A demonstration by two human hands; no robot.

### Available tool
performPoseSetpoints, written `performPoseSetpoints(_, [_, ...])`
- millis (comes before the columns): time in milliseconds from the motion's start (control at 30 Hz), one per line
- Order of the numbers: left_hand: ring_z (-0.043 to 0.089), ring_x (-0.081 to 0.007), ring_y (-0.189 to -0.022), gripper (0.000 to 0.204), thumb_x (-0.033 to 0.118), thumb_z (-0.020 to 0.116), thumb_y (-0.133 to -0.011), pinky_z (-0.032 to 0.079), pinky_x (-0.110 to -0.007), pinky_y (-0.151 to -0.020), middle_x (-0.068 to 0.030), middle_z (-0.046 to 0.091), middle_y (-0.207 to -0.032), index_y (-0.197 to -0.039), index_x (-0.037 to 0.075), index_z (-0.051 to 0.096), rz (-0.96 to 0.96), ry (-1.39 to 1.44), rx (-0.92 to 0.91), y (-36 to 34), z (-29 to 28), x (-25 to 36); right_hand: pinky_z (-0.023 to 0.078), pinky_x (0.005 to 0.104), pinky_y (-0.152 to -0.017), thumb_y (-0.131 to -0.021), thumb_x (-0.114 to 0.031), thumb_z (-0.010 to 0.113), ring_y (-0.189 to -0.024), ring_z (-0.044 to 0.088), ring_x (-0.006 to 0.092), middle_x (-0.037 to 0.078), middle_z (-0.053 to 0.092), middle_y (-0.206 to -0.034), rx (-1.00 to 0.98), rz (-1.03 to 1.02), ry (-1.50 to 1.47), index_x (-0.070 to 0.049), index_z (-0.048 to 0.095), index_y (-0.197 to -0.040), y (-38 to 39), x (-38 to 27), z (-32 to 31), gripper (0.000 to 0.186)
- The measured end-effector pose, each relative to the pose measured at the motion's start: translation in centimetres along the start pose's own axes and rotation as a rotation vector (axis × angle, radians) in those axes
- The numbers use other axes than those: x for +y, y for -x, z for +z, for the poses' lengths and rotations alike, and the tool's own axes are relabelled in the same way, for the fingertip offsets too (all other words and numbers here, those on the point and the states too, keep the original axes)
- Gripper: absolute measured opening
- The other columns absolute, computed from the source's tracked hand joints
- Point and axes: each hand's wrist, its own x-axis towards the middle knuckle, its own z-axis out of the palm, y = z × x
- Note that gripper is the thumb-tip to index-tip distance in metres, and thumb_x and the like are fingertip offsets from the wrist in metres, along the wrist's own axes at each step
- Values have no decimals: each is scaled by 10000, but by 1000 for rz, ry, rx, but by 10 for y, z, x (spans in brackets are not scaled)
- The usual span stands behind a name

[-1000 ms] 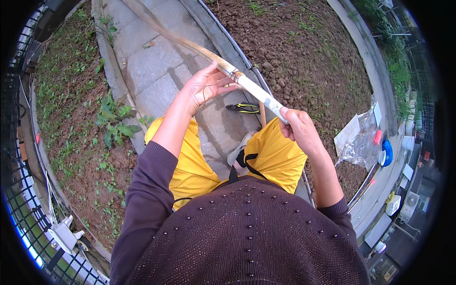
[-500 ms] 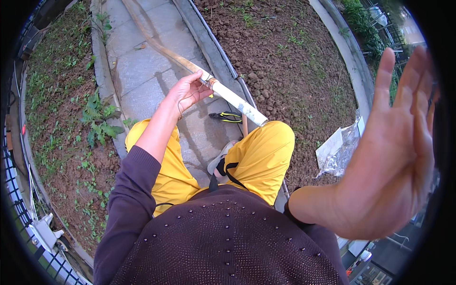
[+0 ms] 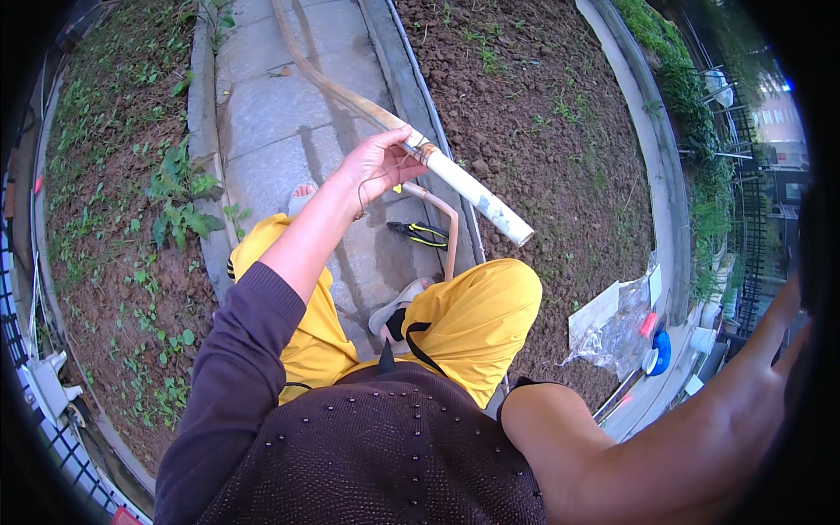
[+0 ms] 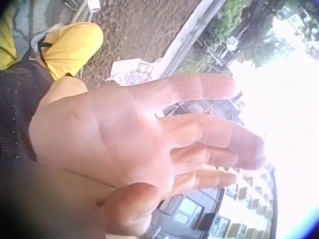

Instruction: The person secures a garden hose to a metal pipe using a yellow plastic clip and wire. They wrap the wire around the hose and pipe, then use pliers to tighten and cut the wire. The person then adjusts the hose and clip to ensure a secure fit.

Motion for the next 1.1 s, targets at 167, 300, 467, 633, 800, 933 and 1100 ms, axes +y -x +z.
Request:
performPoseSetpoints(167, [707,-285,-948,231,211,669,-937,606,-441,-834,-172,690,-1013,-1051,18,612,-63,-59,-33,-5,12,-2,256,542,-1190,-863,75,442,-1421,348,364,277,392,-1479,90,-305,313,26,320,-1475,-13,106,17,625])
performPoseSetpoints(300, [718,-295,-918,233,187,683,-930,627,-438,-802,-180,702,-992,-1060,7,612,-102,-63,-60,-5,0,6,456,332,-1024,-953,60,488,-1165,586,207,163,565,-1306,-291,235,354,49,455,-1371,10,185,24,419])
performPoseSetpoints(467, [716,-302,-926,233,201,696,-926,601,-459,-853,-178,714,-1013,-1055,18,633,-157,-60,-55,-10,11,-1,522,264,-854,-997,-55,546,-955,663,145,89,691,-1032,-376,892,204,42,626,-1161,54,245,12,206])
performPoseSetpoints(633, [719,-287,-914,208,181,714,-908,605,-434,-849,-161,722,-1002,-1040,31,655,-177,-64,-116,-11,10,2,523,361,-794,-851,-86,694,-869,666,259,79,672,-907,-753,352,807,-45,654,-1024,59,255,25,182])
performPoseSetpoints(800, [727,-267,-877,252,176,762,-865,619,-415,-801,-141,726,-973,-1054,41,665,-185,-136,-164,-10,0,3,481,396,-837,-736,-134,778,-946,617,278,70,630,-974,-942,-136,952,-70,607,-978,7,240,27,304])
performPoseSetpoints(933, [730,-266,-856,279,187,775,-856,627,-394,-781,-136,726,-970,-1062,37,662,-203,-206,-149,-5,3,6,492,375,-857,-725,-214,787,-901,639,252,55,650,-914,-1189,-309,1006,-76,644,-903,-18,266,12,267])
performPoseSetpoints(1100, [719,-234,-894,302,206,723,-910,619,-373,-786,-108,705,-1035,-1145,66,596,-219,-231,-224,0,8,13,487,356,-778,-718,-264,791,-759,635,231,31,627,-781,-1233,-449,1007,-92,646,-798,-27,280,14,239])
